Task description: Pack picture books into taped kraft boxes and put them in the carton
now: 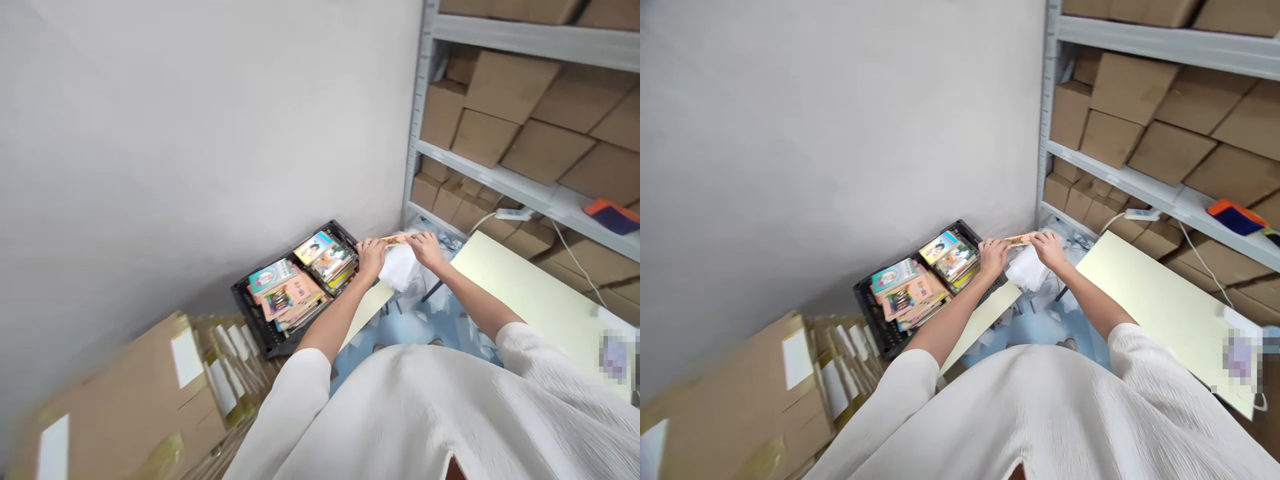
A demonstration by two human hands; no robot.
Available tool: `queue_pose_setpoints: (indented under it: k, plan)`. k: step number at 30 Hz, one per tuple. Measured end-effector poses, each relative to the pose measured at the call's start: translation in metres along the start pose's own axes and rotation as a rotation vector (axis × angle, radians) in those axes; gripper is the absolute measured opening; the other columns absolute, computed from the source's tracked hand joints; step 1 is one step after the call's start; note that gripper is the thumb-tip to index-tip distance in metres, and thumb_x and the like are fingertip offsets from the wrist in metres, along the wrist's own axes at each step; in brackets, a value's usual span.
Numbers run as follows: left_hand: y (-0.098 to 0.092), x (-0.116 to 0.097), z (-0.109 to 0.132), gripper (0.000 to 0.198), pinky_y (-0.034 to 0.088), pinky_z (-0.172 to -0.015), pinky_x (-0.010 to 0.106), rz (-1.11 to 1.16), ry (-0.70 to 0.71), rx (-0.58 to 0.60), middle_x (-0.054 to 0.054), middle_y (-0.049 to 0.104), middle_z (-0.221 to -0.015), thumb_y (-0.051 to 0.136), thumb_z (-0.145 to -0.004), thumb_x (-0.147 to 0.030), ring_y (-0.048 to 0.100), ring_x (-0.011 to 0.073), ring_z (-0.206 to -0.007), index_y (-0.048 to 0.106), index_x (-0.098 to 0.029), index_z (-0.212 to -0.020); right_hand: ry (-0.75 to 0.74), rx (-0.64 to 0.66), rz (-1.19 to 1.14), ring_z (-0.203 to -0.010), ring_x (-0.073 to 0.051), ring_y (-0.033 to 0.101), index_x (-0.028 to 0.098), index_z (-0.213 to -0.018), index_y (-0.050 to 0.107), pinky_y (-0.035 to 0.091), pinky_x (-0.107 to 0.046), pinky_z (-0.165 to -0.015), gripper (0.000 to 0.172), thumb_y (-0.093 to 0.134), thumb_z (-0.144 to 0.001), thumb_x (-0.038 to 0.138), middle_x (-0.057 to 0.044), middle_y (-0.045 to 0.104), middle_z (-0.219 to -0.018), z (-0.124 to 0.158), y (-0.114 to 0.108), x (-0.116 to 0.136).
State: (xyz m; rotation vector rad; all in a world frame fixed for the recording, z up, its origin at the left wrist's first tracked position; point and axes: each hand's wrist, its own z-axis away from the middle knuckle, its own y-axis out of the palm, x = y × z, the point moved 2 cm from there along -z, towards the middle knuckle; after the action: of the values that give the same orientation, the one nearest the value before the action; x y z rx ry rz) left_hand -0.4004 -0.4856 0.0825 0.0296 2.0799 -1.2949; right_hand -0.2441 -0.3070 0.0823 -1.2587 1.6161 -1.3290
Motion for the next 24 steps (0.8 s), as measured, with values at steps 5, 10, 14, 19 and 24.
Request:
queue_pose_setpoints:
  k: [5, 10, 14, 19, 24]
  plan:
    - [0.075, -0.071, -0.017, 0.027, 0.039, -0.11, 0.051, -0.075, 0.136, 0.144, 0.01, 0.078, -0.13, 0.055, -0.111, -0.03, 0.062, 0.0323, -0.124, 0.081, -0.028, -0.118, 0.122, 0.0, 0.035, -0.117, -0.032, 0.053, 0.02, -0.145, 0.074, 0.034, -0.044, -0.096, 0.043, 0.044, -0.114, 0.022, -0.016, 0.076, -0.135, 0.084, -0.008, -0.075]
    - [0.162, -0.149, -0.023, 0.029, 0.042, -0.105, 0.046, -0.047, 0.225, 0.271, 0.01, 0.079, -0.13, 0.054, -0.112, -0.028, 0.065, 0.03, -0.12, 0.081, -0.026, -0.122, 0.222, 0.013, 0.04, -0.114, -0.032, 0.052, 0.019, -0.145, 0.073, 0.033, -0.043, -0.095, 0.043, 0.043, -0.114, 0.021, -0.017, 0.077, -0.131, 0.178, -0.015, -0.152]
    - [0.23, -0.204, -0.022, 0.029, 0.045, -0.104, 0.044, -0.022, 0.277, 0.379, 0.01, 0.078, -0.132, 0.055, -0.113, -0.029, 0.065, 0.0305, -0.122, 0.082, -0.025, -0.122, 0.312, 0.085, 0.015, -0.114, -0.033, 0.052, 0.017, -0.145, 0.073, 0.033, -0.044, -0.096, 0.044, 0.041, -0.114, 0.02, -0.018, 0.077, -0.128, 0.249, -0.015, -0.202]
    - [0.291, -0.255, -0.024, 0.028, 0.048, -0.103, 0.043, -0.015, 0.362, 0.501, 0.01, 0.079, -0.13, 0.056, -0.113, -0.028, 0.067, 0.0297, -0.121, 0.082, -0.026, -0.121, 0.442, 0.142, -0.034, -0.113, -0.033, 0.053, 0.017, -0.142, 0.073, 0.033, -0.043, -0.095, 0.045, 0.04, -0.113, 0.016, -0.018, 0.077, -0.126, 0.315, -0.011, -0.246]
    - [0.334, -0.285, -0.037, 0.031, 0.051, -0.104, 0.042, 0.008, 0.453, 0.611, 0.01, 0.078, -0.131, 0.053, -0.113, -0.027, 0.068, 0.0292, -0.121, 0.082, -0.027, -0.126, 0.565, 0.167, -0.046, -0.113, -0.034, 0.053, 0.015, -0.141, 0.074, 0.033, -0.043, -0.095, 0.048, 0.037, -0.11, 0.011, -0.019, 0.076, -0.125, 0.35, -0.005, -0.275]
